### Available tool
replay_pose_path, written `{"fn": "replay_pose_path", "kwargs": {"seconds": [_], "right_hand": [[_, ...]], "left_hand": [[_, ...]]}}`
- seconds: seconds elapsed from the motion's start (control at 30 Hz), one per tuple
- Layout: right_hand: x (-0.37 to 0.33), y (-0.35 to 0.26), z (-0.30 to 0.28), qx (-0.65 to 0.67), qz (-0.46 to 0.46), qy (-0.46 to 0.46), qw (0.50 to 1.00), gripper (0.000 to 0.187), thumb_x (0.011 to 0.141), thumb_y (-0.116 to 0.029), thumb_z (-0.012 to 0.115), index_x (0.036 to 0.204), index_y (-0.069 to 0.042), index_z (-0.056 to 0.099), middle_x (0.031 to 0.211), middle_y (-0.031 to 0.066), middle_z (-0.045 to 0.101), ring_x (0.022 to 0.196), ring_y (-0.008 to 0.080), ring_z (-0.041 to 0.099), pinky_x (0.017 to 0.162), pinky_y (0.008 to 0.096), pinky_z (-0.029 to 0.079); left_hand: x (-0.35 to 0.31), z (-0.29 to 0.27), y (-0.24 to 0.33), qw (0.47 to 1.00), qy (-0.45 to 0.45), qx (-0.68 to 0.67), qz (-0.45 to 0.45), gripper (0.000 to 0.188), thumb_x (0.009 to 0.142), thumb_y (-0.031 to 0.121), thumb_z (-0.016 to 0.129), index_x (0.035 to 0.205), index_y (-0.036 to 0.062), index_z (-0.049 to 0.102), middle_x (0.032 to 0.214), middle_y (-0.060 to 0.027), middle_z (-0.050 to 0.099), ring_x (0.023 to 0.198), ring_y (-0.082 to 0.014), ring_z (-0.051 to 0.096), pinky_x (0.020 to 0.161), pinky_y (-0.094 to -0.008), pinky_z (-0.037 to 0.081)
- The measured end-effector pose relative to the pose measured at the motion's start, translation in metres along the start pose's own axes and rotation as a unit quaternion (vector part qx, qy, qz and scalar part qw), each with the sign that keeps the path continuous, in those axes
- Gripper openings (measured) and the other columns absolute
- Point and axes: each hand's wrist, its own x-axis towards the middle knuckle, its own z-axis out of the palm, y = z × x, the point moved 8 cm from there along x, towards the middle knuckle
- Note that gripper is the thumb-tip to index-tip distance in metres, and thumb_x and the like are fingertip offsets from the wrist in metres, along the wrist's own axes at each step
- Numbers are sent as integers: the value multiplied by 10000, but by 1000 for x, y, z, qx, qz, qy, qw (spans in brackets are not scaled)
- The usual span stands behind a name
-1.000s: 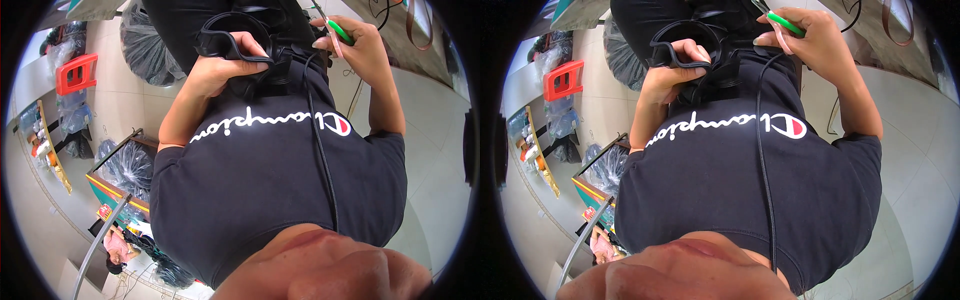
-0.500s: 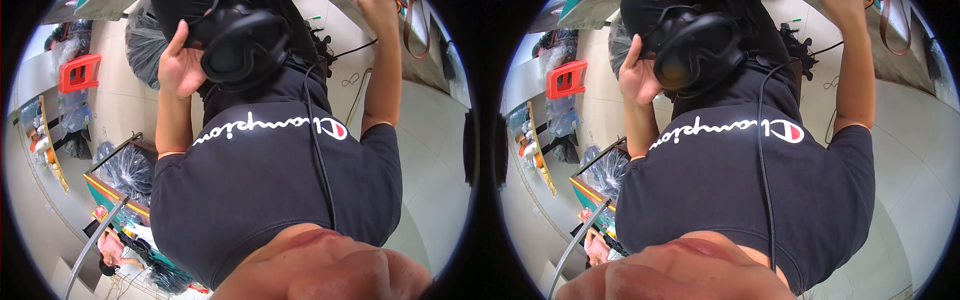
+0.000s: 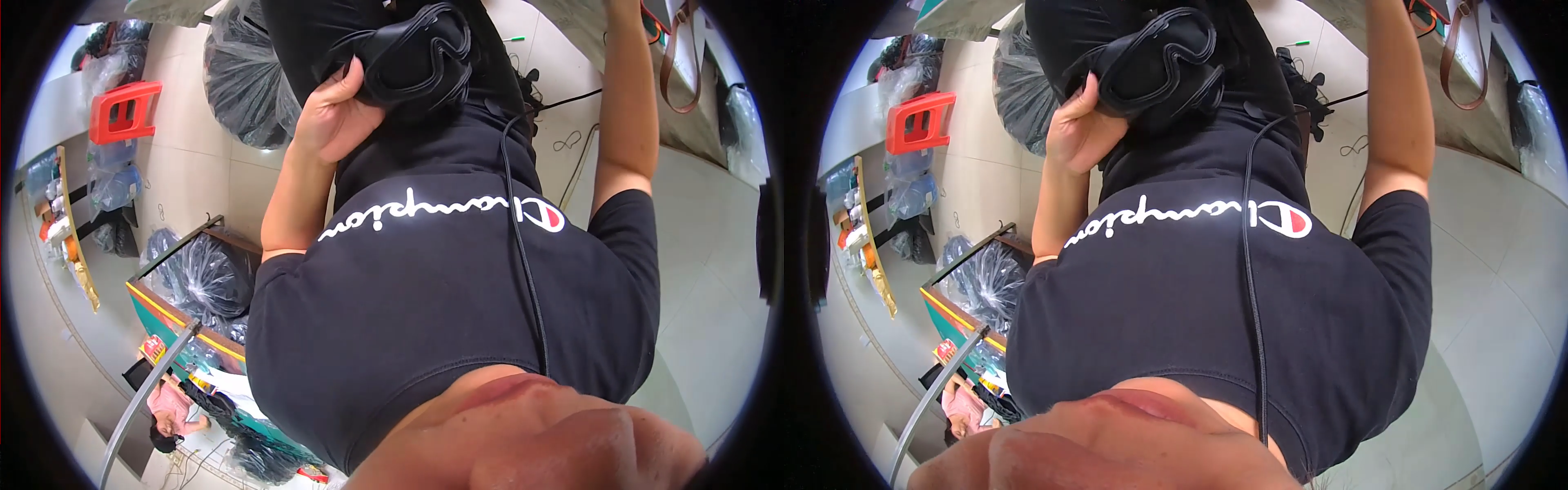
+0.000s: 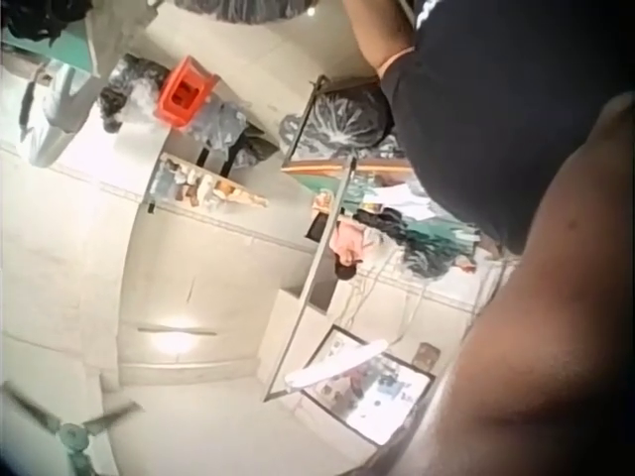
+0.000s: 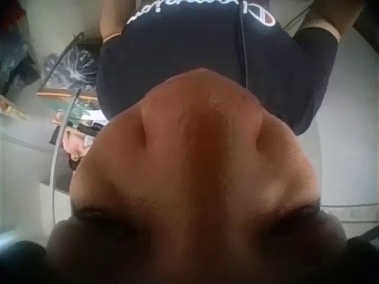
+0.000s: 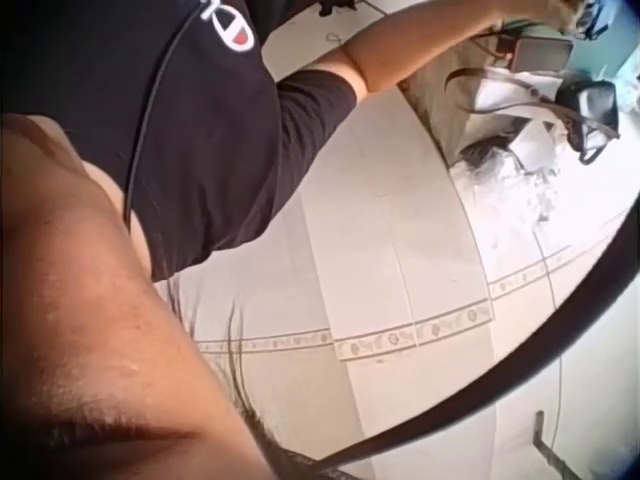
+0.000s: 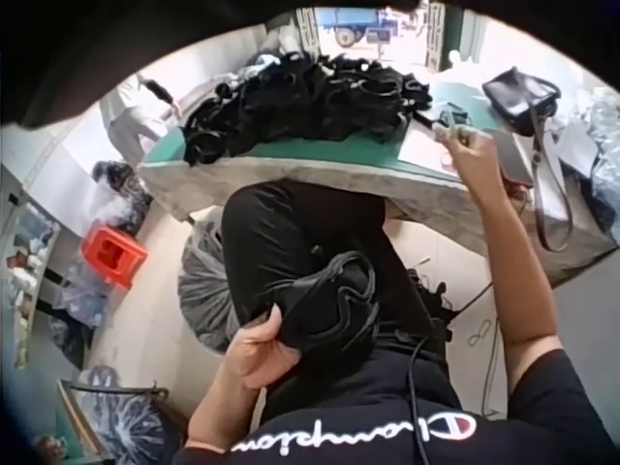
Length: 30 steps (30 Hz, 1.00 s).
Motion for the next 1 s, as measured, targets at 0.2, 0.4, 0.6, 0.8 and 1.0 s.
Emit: {"fn": "replay_pose_path", "kwargs": {"seconds": [0.2,0.4,0.6,0.8,1.0], "right_hand": [[-150,-47,73,417,142,-377,815,157,897,-85,553,861,42,637,703,51,665,604,100,609,533,249,451],[-174,-119,72,289,-34,-382,877,210,943,-197,563,913,9,590,773,42,616,710,81,584,623,197,463],[-184,-123,73,450,-101,-380,802,181,944,-157,559,960,19,597,811,48,641,725,89,589,644,206,470],[-185,-141,63,344,-206,-352,846,119,902,-96,602,936,18,610,800,90,640,702,145,606,630,234,474],[-181,-156,57,118,-382,-192,896,145,778,-15,697,896,-4,612,878,145,632,727,250,629,632,287,500]], "left_hand": [[9,1,-17,998,-20,-55,-27,413,1001,194,362,1354,-19,379,1370,-127,462,1283,-260,426,1096,-452,299],[3,7,-16,997,0,68,-24,369,997,167,401,1300,-44,414,1256,-147,536,1157,-237,542,1002,-397,436],[0,10,-13,993,46,110,-11,352,992,173,428,1267,-47,434,1210,-139,558,1111,-216,569,975,-371,464],[-2,11,-17,990,59,128,-16,352,991,184,438,1257,-46,442,1199,-133,565,1101,-207,573,967,-359,469],[4,10,-12,990,58,132,-2,358,988,190,443,1254,-51,442,1204,-130,567,1111,-205,569,968,-363,465]]}}
